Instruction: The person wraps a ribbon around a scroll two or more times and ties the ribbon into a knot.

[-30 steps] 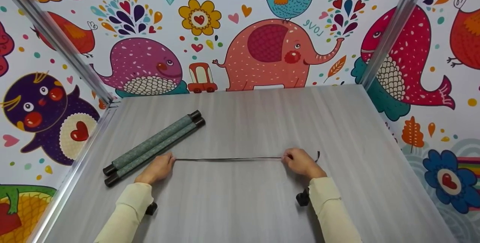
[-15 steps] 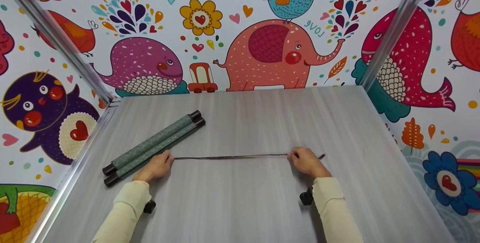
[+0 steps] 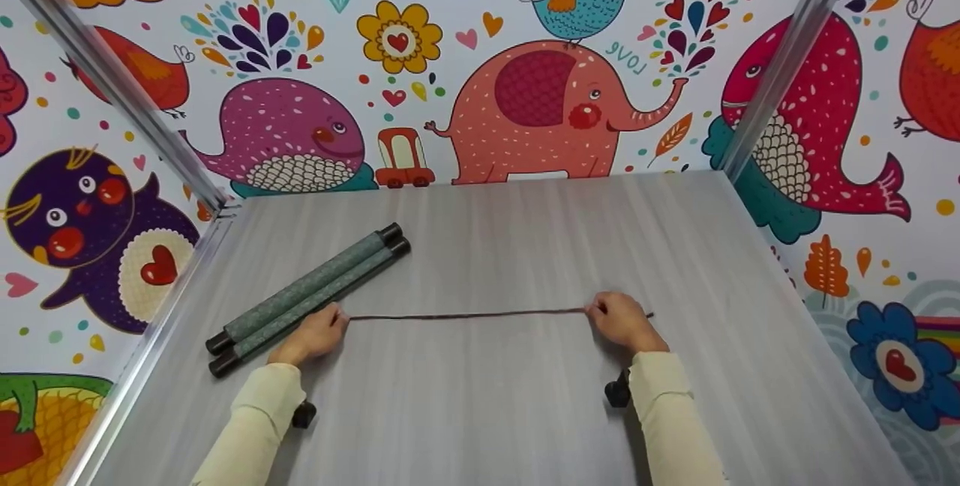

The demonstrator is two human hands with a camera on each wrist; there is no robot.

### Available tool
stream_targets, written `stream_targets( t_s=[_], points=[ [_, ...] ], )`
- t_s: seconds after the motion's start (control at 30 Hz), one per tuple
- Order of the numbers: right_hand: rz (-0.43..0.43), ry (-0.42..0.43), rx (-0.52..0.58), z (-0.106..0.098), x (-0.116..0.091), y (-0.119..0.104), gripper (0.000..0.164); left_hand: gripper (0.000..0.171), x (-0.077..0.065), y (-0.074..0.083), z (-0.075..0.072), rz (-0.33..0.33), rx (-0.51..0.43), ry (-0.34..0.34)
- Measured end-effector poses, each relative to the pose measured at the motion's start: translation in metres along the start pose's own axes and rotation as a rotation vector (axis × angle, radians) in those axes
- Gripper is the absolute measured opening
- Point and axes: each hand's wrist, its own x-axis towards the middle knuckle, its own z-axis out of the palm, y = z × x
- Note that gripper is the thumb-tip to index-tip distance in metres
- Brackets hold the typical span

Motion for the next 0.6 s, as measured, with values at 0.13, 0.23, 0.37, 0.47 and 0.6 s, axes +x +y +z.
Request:
stream_targets(
  t_s=[0.13, 0.23, 0.37, 0.47, 0.6],
  points=[
    [0.013, 0.022, 0.013, 0.0, -0.001, 0.004, 0.019, 0.016, 0.0, 0.0, 0.002, -0.018, -0.014, -0.02],
    [0.015, 0.024, 0.013, -0.002, -0.002, 0.008, 0.019, 0.017, 0.0, 0.0, 0.002, -0.048, -0.031, -0.047],
    [0.12, 0.046, 0.004, -0.008, -0.004, 0.011, 0.026, 0.016, 0.001, 0.0, -0.001, -0.06, -0.048, -0.05],
    [0.246, 0.06, 0.008, -0.012, -0.005, 0.011, 0.033, 0.016, 0.002, 0.0, -0.003, -0.062, -0.054, -0.049],
    [0.325, 0.012, 0.051, -0.014, -0.002, 0.008, 0.037, 0.017, 0.002, -0.003, -0.003, -0.075, -0.044, -0.054]
  ],
)
